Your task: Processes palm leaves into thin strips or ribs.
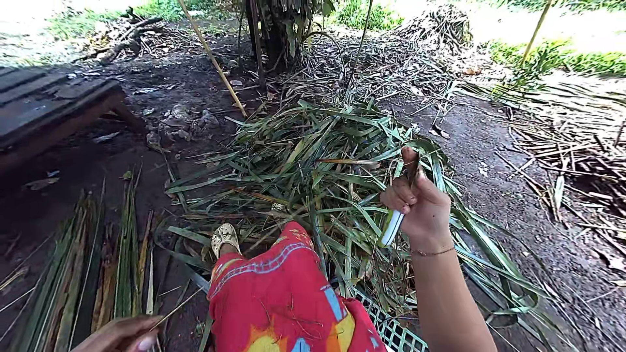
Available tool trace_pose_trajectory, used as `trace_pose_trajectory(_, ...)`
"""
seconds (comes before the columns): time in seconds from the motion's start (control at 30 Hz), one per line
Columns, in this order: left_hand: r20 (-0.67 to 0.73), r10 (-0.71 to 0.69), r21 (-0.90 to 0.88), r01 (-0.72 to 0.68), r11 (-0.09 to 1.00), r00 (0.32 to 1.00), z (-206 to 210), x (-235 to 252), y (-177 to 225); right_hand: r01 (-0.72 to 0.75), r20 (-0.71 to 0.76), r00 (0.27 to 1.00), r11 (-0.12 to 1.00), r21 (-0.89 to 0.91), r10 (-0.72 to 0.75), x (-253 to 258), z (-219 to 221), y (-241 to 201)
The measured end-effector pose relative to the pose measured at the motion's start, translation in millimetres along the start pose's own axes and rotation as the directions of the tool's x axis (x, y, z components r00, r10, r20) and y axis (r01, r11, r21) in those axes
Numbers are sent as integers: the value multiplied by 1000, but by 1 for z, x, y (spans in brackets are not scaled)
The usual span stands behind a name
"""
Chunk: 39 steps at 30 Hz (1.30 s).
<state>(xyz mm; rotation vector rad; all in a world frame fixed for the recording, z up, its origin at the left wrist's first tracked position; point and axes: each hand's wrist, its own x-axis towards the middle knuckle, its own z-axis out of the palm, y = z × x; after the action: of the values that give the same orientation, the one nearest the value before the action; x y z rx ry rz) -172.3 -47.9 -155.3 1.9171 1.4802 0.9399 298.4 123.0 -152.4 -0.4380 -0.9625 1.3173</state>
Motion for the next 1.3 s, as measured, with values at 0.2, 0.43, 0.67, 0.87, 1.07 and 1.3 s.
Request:
trace_pose_trajectory(0.2, -146, 194, 77, -184, 980, 970, 81, 61, 77, -120, 220, 968, 993, -6, 118, -38, 62, 34)
trace_pose_trajectory(0.43, -372, 327, 271, -235, 933, 869, 119, 113, 136, -19, 293, 956, 997, 76, -4, -58, 93, 38)
trace_pose_trajectory(0.67, -258, 595, 552, -390, 737, 761, 106, 158, 181, 205, 256, 942, 976, 73, -217, -51, 90, 6)
trace_pose_trajectory(0.87, 8, 677, 90, -674, 733, 736, 135, 189, 194, 290, 235, 938, 947, -138, -253, -45, 89, -22)
trace_pose_trajectory(1.07, -199, 615, -259, -646, 718, 763, 167, 180, 188, 323, 244, 930, 929, -180, -276, -43, 82, -20)
trace_pose_trajectory(1.3, -186, 389, -442, -431, 787, 902, 151, 160, 132, 376, -87, 900, 860, -344, -428, -27, 8, -54)
